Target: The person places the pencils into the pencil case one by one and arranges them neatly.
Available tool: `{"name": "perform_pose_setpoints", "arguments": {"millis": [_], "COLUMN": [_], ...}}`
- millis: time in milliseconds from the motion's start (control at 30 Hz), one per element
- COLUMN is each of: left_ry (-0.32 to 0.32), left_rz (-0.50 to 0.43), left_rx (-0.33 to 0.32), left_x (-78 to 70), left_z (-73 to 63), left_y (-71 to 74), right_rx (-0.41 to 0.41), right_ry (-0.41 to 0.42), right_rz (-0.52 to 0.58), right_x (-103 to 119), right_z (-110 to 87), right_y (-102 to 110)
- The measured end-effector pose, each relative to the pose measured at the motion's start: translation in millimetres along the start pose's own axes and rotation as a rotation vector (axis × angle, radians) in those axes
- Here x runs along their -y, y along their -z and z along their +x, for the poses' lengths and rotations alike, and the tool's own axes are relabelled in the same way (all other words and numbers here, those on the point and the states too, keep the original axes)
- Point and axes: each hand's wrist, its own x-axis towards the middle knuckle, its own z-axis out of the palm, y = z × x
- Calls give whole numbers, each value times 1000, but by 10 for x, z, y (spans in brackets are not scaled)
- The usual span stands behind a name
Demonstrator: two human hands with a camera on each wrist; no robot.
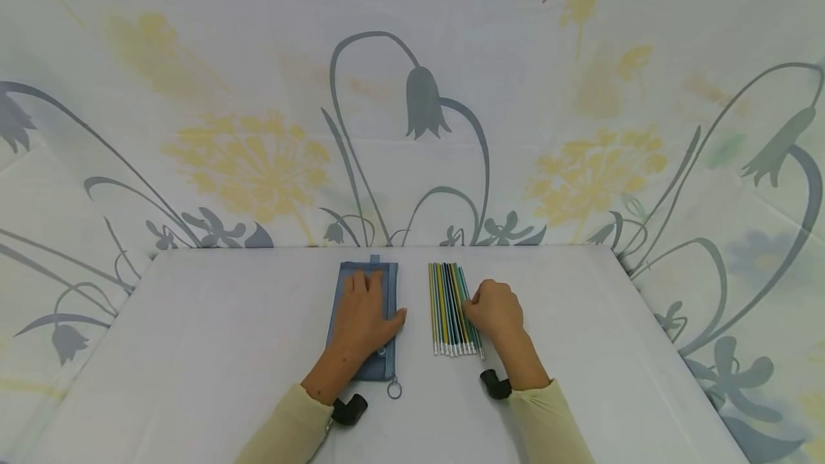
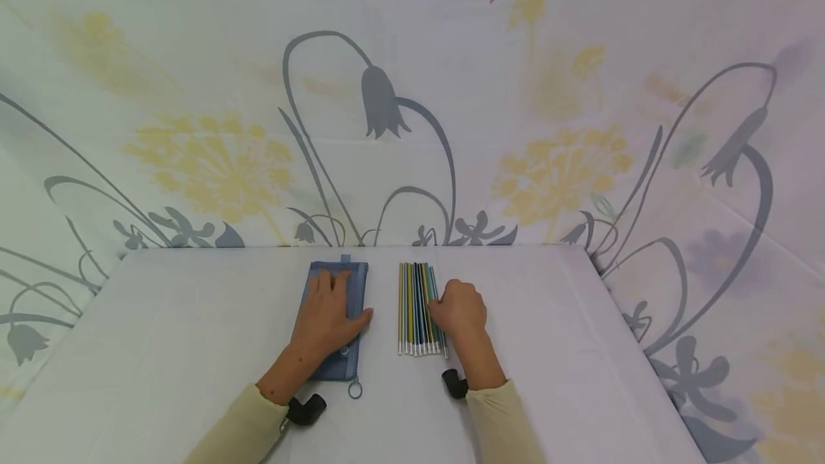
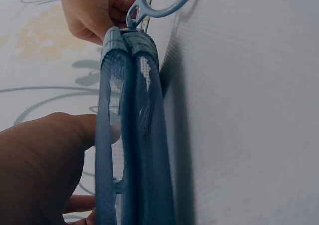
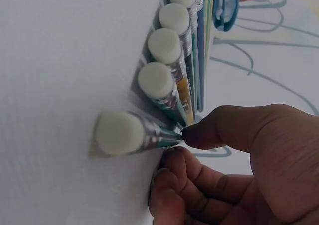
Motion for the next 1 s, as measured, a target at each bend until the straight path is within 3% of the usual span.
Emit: {"name": "perform_pose_setpoints", "arguments": {"millis": [300,700,1000], "left_ry": [22,37,85], "left_rz": [-110,-272,-469], "left_rx": [19,37,26], "left_x": [-32,-17,35], "left_z": [-14,-12,5], "left_y": [12,21,44], "right_rx": [26,11,4], "right_ry": [2,-74,-81], "right_rz": [-7,-39,-40], "right_x": [-1,26,23], "right_z": [-9,-33,-29], "right_y": [30,4,6]}}
